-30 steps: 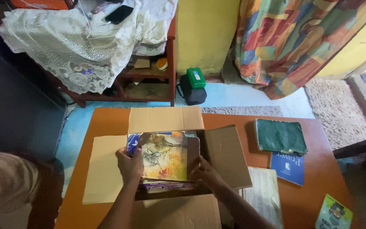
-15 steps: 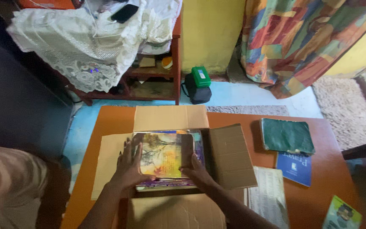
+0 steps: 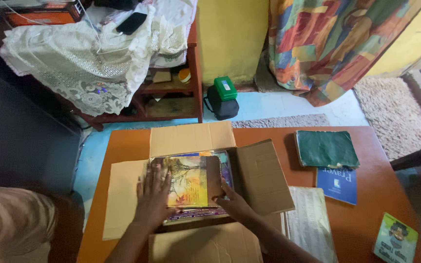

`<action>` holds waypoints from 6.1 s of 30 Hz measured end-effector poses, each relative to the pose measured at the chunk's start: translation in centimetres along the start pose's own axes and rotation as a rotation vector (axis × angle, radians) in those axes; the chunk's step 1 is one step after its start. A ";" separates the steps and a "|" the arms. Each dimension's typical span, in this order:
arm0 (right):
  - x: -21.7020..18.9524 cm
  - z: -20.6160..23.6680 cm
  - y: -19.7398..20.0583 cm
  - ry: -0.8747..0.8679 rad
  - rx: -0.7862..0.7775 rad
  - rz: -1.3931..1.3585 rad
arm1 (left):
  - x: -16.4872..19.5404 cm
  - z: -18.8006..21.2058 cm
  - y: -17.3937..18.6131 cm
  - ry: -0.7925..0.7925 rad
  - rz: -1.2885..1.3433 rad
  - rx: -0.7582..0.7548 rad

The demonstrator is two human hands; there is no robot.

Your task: The person packs books one at a time into an open cardboard box on a table, stacking each book on top of the others and pressing the stack down to fit them. They pick up books from the table and from a nearby pile, including a green-covered book and a small reader, and place them into the box.

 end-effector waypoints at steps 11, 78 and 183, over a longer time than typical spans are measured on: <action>3.0 5.1 3.3 0.001 -0.001 0.361 | 8.6 -0.3 -3.7 -0.127 0.149 -0.013; 18.4 14.2 48.5 -0.665 0.138 0.991 | 56.9 -15.5 -5.7 -0.213 0.106 -0.335; 15.9 31.6 46.2 -0.665 0.455 1.041 | 66.3 -3.6 -13.8 -0.481 -0.055 -0.062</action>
Point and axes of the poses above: each hand's wrist, its own z-axis away from the middle knuckle, its own y-axis out of the back of the hand, x = y × z, the point moved 5 cm from there along -z, towards the middle knuckle, and after that the axes turned 1 degree about y, right-handed, at the moved point
